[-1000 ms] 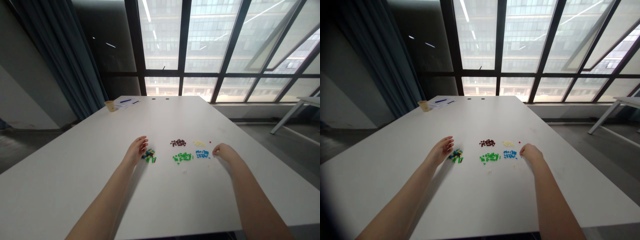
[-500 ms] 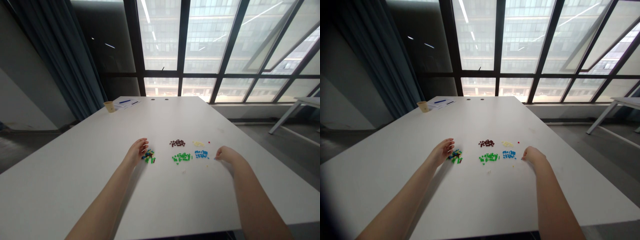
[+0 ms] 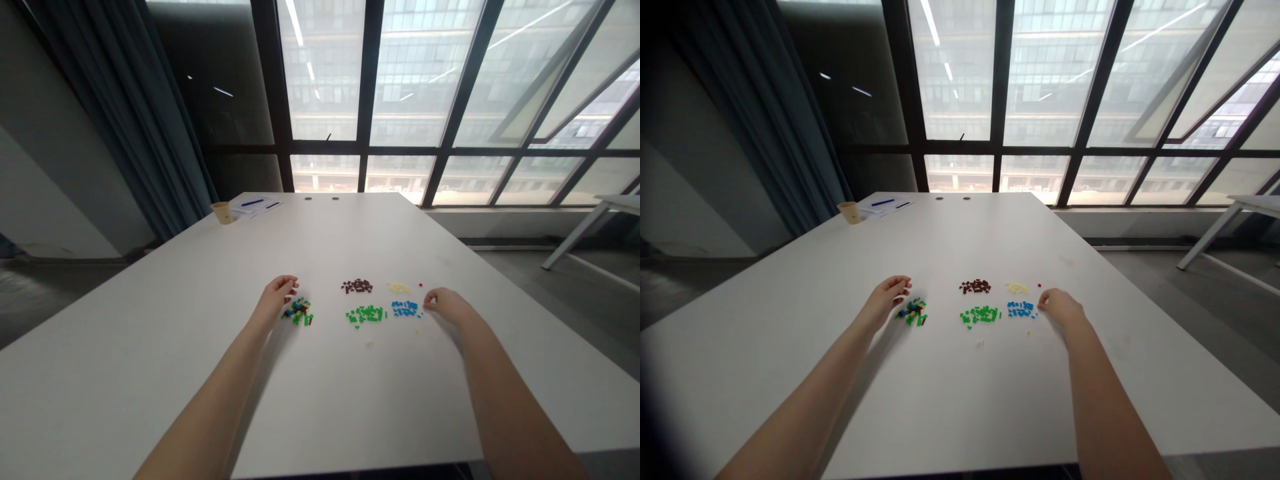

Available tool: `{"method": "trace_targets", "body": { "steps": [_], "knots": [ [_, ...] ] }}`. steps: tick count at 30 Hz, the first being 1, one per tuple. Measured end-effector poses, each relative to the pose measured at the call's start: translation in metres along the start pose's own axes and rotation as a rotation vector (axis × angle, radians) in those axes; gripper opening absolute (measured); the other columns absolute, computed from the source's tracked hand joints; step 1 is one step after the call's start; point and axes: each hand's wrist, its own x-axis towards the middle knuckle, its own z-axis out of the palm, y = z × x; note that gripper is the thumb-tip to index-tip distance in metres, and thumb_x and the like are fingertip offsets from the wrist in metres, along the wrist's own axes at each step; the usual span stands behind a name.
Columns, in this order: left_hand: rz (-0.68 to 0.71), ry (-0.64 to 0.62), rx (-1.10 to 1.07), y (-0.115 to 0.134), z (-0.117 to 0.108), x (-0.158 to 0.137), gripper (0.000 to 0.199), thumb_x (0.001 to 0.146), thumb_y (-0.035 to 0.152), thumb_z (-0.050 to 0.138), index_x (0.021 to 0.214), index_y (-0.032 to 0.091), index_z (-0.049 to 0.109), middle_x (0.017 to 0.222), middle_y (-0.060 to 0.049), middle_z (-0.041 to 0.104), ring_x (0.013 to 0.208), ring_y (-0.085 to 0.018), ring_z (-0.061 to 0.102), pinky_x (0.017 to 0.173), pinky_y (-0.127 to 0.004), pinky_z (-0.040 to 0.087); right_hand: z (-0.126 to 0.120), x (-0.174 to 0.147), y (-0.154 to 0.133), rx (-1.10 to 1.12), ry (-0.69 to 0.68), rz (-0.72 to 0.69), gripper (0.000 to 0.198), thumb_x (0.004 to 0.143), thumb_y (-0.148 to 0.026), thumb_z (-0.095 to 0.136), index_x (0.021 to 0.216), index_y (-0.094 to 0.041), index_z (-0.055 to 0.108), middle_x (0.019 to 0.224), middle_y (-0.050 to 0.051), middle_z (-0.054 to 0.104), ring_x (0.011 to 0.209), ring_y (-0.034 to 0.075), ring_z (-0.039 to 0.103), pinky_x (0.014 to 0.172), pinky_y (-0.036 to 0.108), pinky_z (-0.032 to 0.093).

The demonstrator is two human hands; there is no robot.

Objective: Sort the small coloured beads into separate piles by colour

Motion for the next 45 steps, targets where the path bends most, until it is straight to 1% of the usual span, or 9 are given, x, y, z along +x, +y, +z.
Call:
{"method": "trace_targets", "body": {
  "steps": [3,6,9,15,20,24,30,36,45],
  "knots": [
    [0.294,-0.001,0.424,-0.010,0.000,0.004,0.012,0.064,0.019,0.052,0.067,0.019,0.064,0.073,-0.005,0.060,0.069,-0.017,0.052,0.070,-0.032,0.040,-0.004,-0.002,-0.003,0.010,0.128,-0.011,0.012,0.067,-0.030,0.057,0.070,-0.021,0.066,0.067,0.003,0.062,0.059,0.014,0.054,0.054,0.023,0.035],
    [0.477,-0.115,0.659,-0.022,0.005,0.003,0.018,0.067,0.015,0.050,0.070,0.021,0.067,0.080,-0.007,0.060,0.078,-0.021,0.051,0.076,-0.036,0.038,-0.008,-0.007,-0.014,0.027,0.177,-0.042,0.016,0.070,-0.032,0.054,0.073,-0.021,0.065,0.067,0.003,0.060,0.057,0.013,0.052,0.051,0.022,0.033],
    [0.520,-0.190,0.818,-0.029,0.011,0.001,0.018,0.068,0.016,0.051,0.071,0.021,0.069,0.083,-0.009,0.060,0.082,-0.023,0.050,0.074,-0.037,0.038,-0.008,-0.012,-0.028,0.027,0.169,-0.071,0.017,0.071,-0.033,0.052,0.073,-0.021,0.064,0.064,0.003,0.058,0.057,0.013,0.050,0.050,0.022,0.031],
    [0.511,-0.178,0.970,-0.029,0.013,0.001,0.019,0.070,0.012,0.048,0.061,0.017,0.065,0.075,-0.008,0.059,0.077,-0.021,0.052,0.072,-0.033,0.038,-0.003,-0.020,-0.050,0.064,0.147,-0.165,0.017,0.072,-0.033,0.050,0.071,-0.021,0.063,0.057,0.000,0.053,0.053,0.011,0.047,0.050,0.021,0.029],
    [0.497,-0.122,0.909,-0.028,0.016,-0.001,0.013,0.069,0.013,0.047,0.065,0.016,0.059,0.068,-0.005,0.058,0.071,-0.018,0.052,0.068,-0.030,0.039,-0.002,-0.023,-0.058,0.108,0.184,-0.202,0.021,0.072,-0.036,0.048,0.072,-0.021,0.063,0.056,-0.001,0.051,0.052,0.011,0.045,0.049,0.021,0.028],
    [0.392,-0.111,0.659,-0.025,0.023,-0.006,0.013,0.074,0.023,0.045,0.073,0.017,0.057,0.066,-0.002,0.058,0.059,-0.013,0.051,0.058,-0.025,0.039,-0.005,-0.022,-0.056,0.182,0.257,-0.208,0.024,0.072,-0.038,0.047,0.072,-0.021,0.063,0.055,-0.001,0.050,0.053,0.011,0.047,0.051,0.021,0.031],
    [0.188,-0.228,0.223,-0.011,0.039,-0.025,0.022,0.069,0.033,0.054,0.078,0.015,0.062,0.070,-0.004,0.061,0.065,-0.014,0.054,0.059,-0.024,0.041,-0.007,-0.026,-0.062,0.247,0.308,-0.197,0.025,0.071,-0.040,0.048,0.070,-0.020,0.063,0.053,-0.001,0.048,0.054,0.012,0.049,0.053,0.021,0.033],
    [0.031,-0.349,0.059,-0.009,0.054,-0.040,0.025,0.062,0.028,0.062,0.083,0.016,0.066,0.070,-0.004,0.065,0.066,-0.015,0.056,0.065,-0.027,0.043,-0.004,-0.034,-0.076,0.273,0.264,-0.267,0.024,0.071,-0.038,0.047,0.070,-0.020,0.063,0.050,-0.003,0.045,0.048,0.010,0.044,0.049,0.021,0.030],
    [0.178,-0.390,0.133,-0.019,0.057,-0.043,0.027,0.065,0.020,0.060,0.092,0.017,0.058,0.069,-0.001,0.059,0.065,-0.012,0.054,0.064,-0.025,0.042,0.002,-0.037,-0.086,0.275,0.223,-0.354,0.023,0.071,-0.035,0.047,0.070,-0.019,0.062,0.051,-0.003,0.044,0.050,0.010,0.041,0.050,0.021,0.029]
  ]
}}
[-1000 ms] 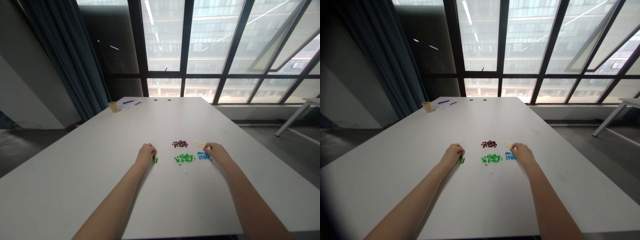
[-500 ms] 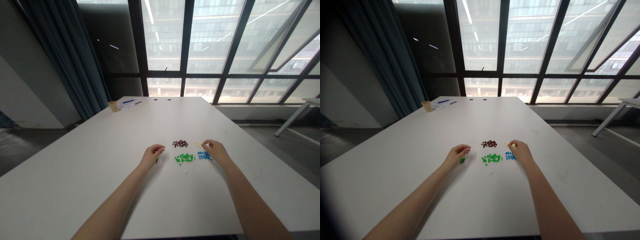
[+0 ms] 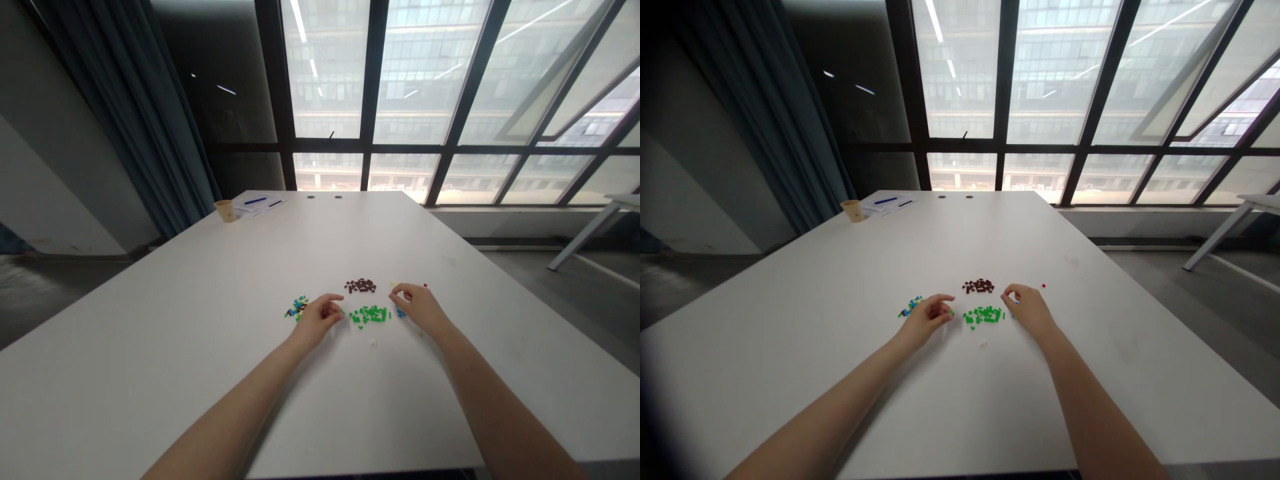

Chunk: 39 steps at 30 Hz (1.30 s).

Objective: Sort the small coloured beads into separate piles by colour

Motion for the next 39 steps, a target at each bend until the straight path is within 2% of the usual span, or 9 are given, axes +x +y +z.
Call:
{"method": "trace_targets", "body": {
  "steps": [6,9,13,17,23,30,35,39],
  "knots": [
    [0.107,0.016,0.176,0.004,0.000,-0.003,0.007,0.067,0.019,0.058,0.072,0.018,0.053,0.070,0.000,0.057,0.067,-0.013,0.053,0.064,-0.024,0.042,0.002,-0.002,-0.008,0.016,0.001,-0.077,0.022,0.073,-0.033,0.046,0.069,-0.018,0.062,0.056,-0.001,0.050,0.054,0.011,0.044,0.055,0.022,0.032],
    [0.109,0.010,0.213,0.006,0.000,-0.002,0.004,0.067,0.019,0.057,0.070,0.018,0.054,0.068,0.000,0.057,0.066,-0.013,0.052,0.064,-0.024,0.041,0.006,-0.005,-0.016,0.072,0.019,-0.180,0.019,0.075,-0.031,0.047,0.073,-0.019,0.062,0.058,-0.001,0.050,0.056,0.012,0.045,0.058,0.023,0.035],
    [0.086,-0.003,0.122,0.004,0.002,-0.001,0.005,0.067,0.019,0.057,0.071,0.017,0.056,0.066,0.000,0.057,0.064,-0.012,0.052,0.062,-0.023,0.041,0.021,-0.011,-0.035,0.183,0.017,-0.351,0.017,0.078,-0.027,0.049,0.084,-0.021,0.064,0.069,0.001,0.055,0.066,0.013,0.050,0.066,0.025,0.039],
    [0.024,-0.036,-0.044,0.002,0.005,0.001,0.008,0.065,0.020,0.060,0.071,0.016,0.058,0.063,0.000,0.057,0.062,-0.012,0.052,0.061,-0.023,0.041,0.037,-0.016,-0.051,0.249,0.041,-0.441,0.018,0.079,-0.028,0.050,0.089,-0.023,0.065,0.078,0.003,0.058,0.078,0.015,0.052,0.074,0.029,0.040],
    [-0.006,-0.029,-0.177,0.001,0.008,0.002,0.014,0.060,0.019,0.064,0.069,0.015,0.053,0.062,0.001,0.056,0.060,-0.011,0.052,0.061,-0.023,0.041,0.048,-0.014,-0.054,0.242,0.079,-0.442,0.015,0.078,-0.029,0.054,0.081,-0.023,0.067,0.070,0.002,0.057,0.073,0.015,0.050,0.069,0.028,0.039],
    [0.014,-0.032,-0.055,0.003,0.008,0.003,0.008,0.062,0.020,0.061,0.064,0.015,0.055,0.060,0.001,0.056,0.059,-0.011,0.051,0.059,-0.023,0.040,0.050,-0.011,-0.052,0.222,0.031,-0.460,0.013,0.075,-0.025,0.057,0.084,-0.024,0.066,0.072,0.001,0.059,0.075,0.015,0.051,0.071,0.028,0.039],
    [0.000,0.009,-0.043,0.000,0.008,0.005,0.010,0.060,0.021,0.062,0.063,0.015,0.054,0.059,0.001,0.054,0.057,-0.011,0.049,0.056,-0.022,0.038,0.053,-0.008,-0.052,0.208,0.033,-0.465,0.008,0.074,-0.025,0.058,0.074,-0.022,0.066,0.070,0.001,0.059,0.074,0.015,0.051,0.071,0.028,0.038],
    [0.008,0.070,0.011,-0.003,0.006,0.005,0.009,0.061,0.020,0.061,0.065,0.016,0.054,0.061,0.001,0.054,0.058,-0.011,0.050,0.057,-0.023,0.039,0.057,-0.002,-0.046,0.123,0.045,-0.376,0.008,0.074,-0.022,0.057,0.072,-0.021,0.065,0.072,0.001,0.060,0.075,0.015,0.052,0.071,0.027,0.036]
  ]
}}
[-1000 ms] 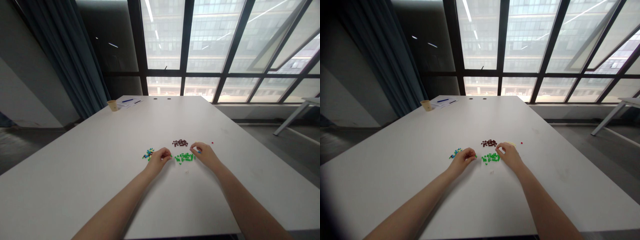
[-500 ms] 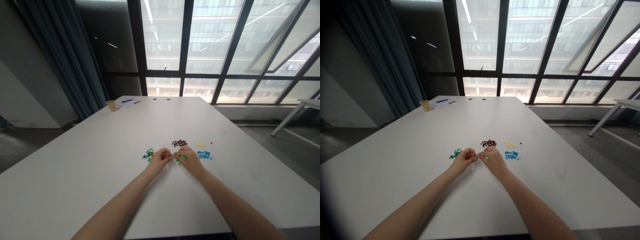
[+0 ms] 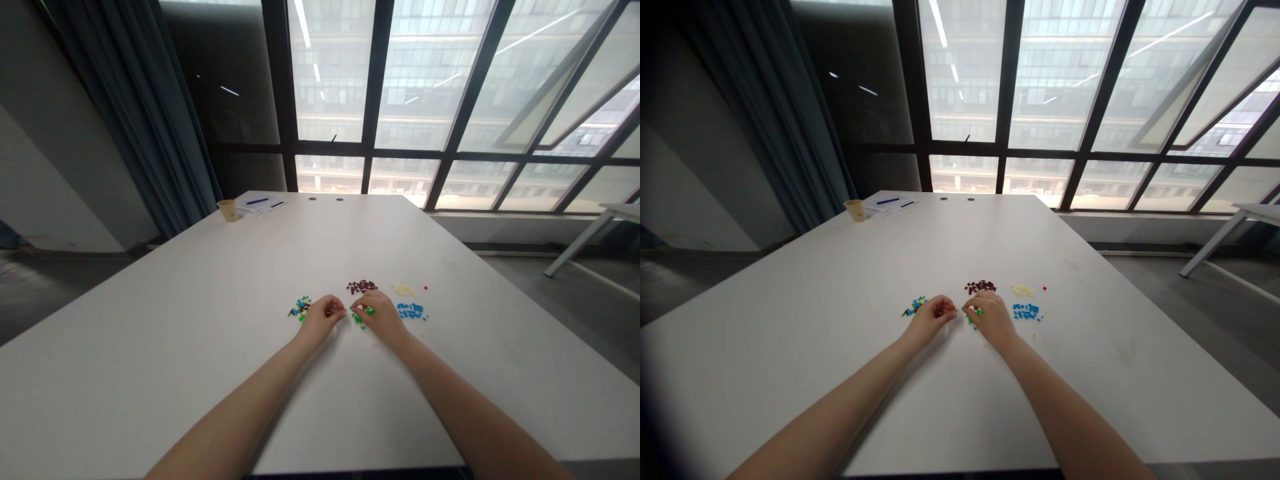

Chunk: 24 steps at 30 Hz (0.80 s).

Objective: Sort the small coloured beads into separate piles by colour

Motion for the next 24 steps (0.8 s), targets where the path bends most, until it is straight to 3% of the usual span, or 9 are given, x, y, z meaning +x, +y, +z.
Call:
{"method": "trace_targets", "body": {
  "steps": [4,7,11,15,19,24],
  "knots": [
    [0.024,0.017,0.046,0.000,-0.002,0.000,0.010,0.063,0.021,0.059,0.069,0.016,0.054,0.062,0.001,0.054,0.059,-0.011,0.050,0.058,-0.023,0.039,0.006,0.000,0.009,-0.178,-0.011,0.137,0.010,0.073,-0.020,0.055,0.071,-0.022,0.064,0.074,0.002,0.059,0.076,0.016,0.051,0.069,0.028,0.034],
    [0.026,0.025,0.050,-0.001,-0.002,0.001,0.012,0.062,0.021,0.059,0.071,0.016,0.054,0.063,0.001,0.055,0.060,-0.012,0.051,0.059,-0.024,0.041,0.009,-0.001,0.009,-0.256,-0.055,0.162,0.012,0.074,-0.020,0.053,0.071,-0.022,0.064,0.075,0.002,0.058,0.077,0.017,0.051,0.067,0.028,0.032],
    [0.030,0.057,0.069,-0.001,-0.007,0.003,0.012,0.062,0.022,0.059,0.072,0.016,0.055,0.065,0.000,0.056,0.061,-0.012,0.052,0.059,-0.024,0.042,0.009,-0.002,0.008,-0.249,-0.078,0.169,0.013,0.074,-0.021,0.052,0.072,-0.023,0.065,0.076,0.002,0.059,0.077,0.016,0.051,0.067,0.027,0.032],
    [0.033,0.166,0.155,0.000,-0.029,0.010,0.013,0.067,0.026,0.055,0.076,0.016,0.057,0.068,-0.001,0.058,0.063,-0.013,0.054,0.060,-0.025,0.043,0.002,-0.001,0.012,-0.183,-0.020,0.203,0.018,0.071,-0.016,0.049,0.075,-0.022,0.065,0.076,0.002,0.059,0.073,0.015,0.050,0.068,0.026,0.033],
    [0.032,0.315,0.415,-0.005,-0.061,0.018,0.017,0.073,0.023,0.047,0.081,0.018,0.060,0.083,-0.004,0.062,0.074,-0.015,0.056,0.069,-0.027,0.043,-0.011,-0.002,0.022,-0.106,0.039,0.224,0.020,0.069,-0.017,0.047,0.076,-0.021,0.065,0.067,0.001,0.057,0.067,0.014,0.049,0.066,0.025,0.034],
    [0.044,0.284,0.784,-0.021,-0.077,0.022,0.023,0.074,0.015,0.044,0.082,0.019,0.065,0.091,-0.007,0.061,0.086,-0.020,0.054,0.077,-0.034,0.041,-0.026,-0.006,0.035,-0.044,0.084,0.278,0.021,0.072,-0.027,0.046,0.075,-0.019,0.065,0.065,0.002,0.058,0.060,0.014,0.047,0.059,0.025,0.035]
  ]
}}
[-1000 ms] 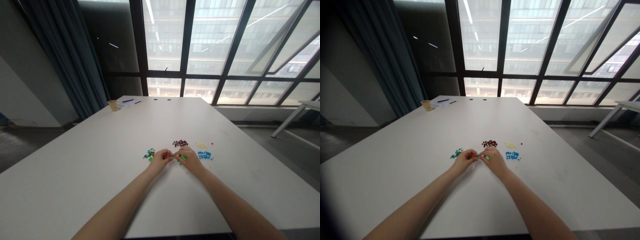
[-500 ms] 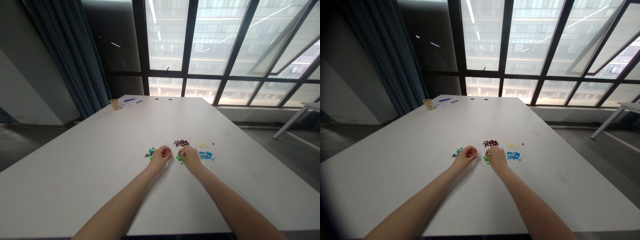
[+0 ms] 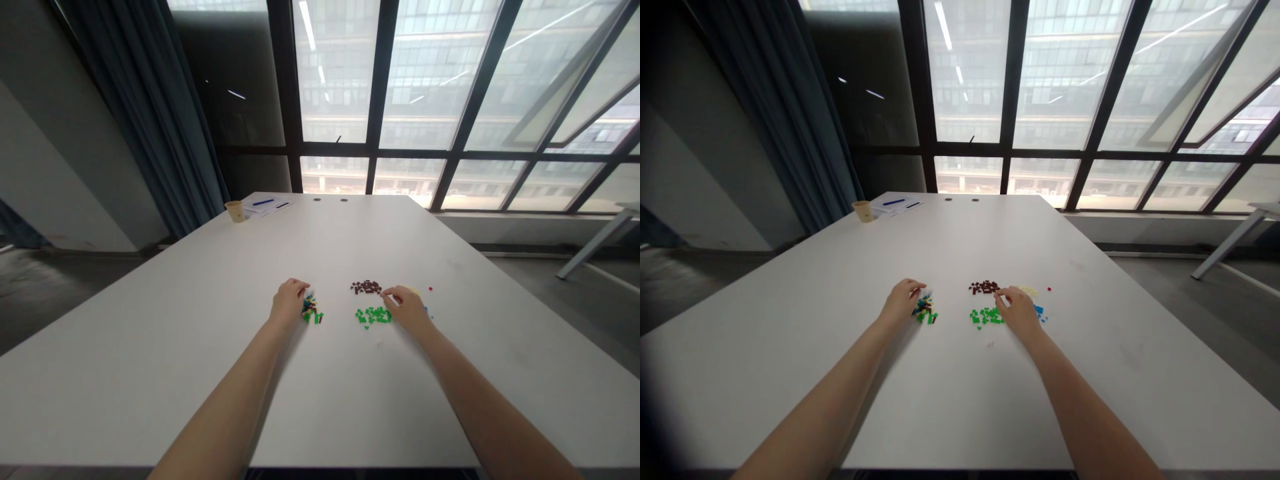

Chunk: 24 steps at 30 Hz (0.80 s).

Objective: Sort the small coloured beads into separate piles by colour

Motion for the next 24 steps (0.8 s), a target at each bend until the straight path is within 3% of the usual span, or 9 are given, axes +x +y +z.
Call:
{"method": "trace_targets", "body": {
  "steps": [4,9,15,24],
  "knots": [
    [0.045,-0.063,0.078,-0.005,0.011,-0.001,0.025,0.075,0.014,0.044,0.082,0.020,0.067,0.092,-0.009,0.060,0.089,-0.023,0.052,0.075,-0.036,0.040,-0.006,0.000,0.001,0.031,-0.001,0.028,0.025,0.073,-0.032,0.044,0.074,-0.017,0.065,0.065,0.003,0.059,0.058,0.014,0.047,0.058,0.025,0.035],
    [0.062,-0.154,-0.064,-0.007,0.018,0.001,0.019,0.070,0.013,0.048,0.072,0.014,0.067,0.081,-0.008,0.061,0.077,-0.018,0.055,0.074,-0.030,0.042,-0.008,-0.001,-0.006,0.019,-0.025,-0.003,0.025,0.074,-0.031,0.044,0.072,-0.017,0.065,0.057,0.001,0.054,0.053,0.012,0.043,0.055,0.024,0.032],
    [0.005,-0.143,-0.063,-0.006,0.020,0.001,0.016,0.068,0.012,0.046,0.064,0.014,0.061,0.068,-0.005,0.058,0.060,-0.014,0.054,0.063,-0.026,0.042,-0.006,-0.001,-0.005,0.015,-0.029,-0.038,0.026,0.075,-0.032,0.044,0.072,-0.017,0.065,0.052,0.000,0.048,0.052,0.012,0.042,0.054,0.024,0.031],
    [-0.012,-0.049,-0.249,0.007,0.009,-0.003,0.008,0.065,0.014,0.050,0.063,0.018,0.056,0.064,-0.002,0.056,0.061,-0.015,0.052,0.061,-0.029,0.041,-0.007,-0.001,-0.005,0.010,-0.031,-0.061,0.026,0.076,-0.032,0.044,0.073,-0.018,0.066,0.050,-0.001,0.044,0.051,0.012,0.041,0.055,0.024,0.031]
  ]
}}
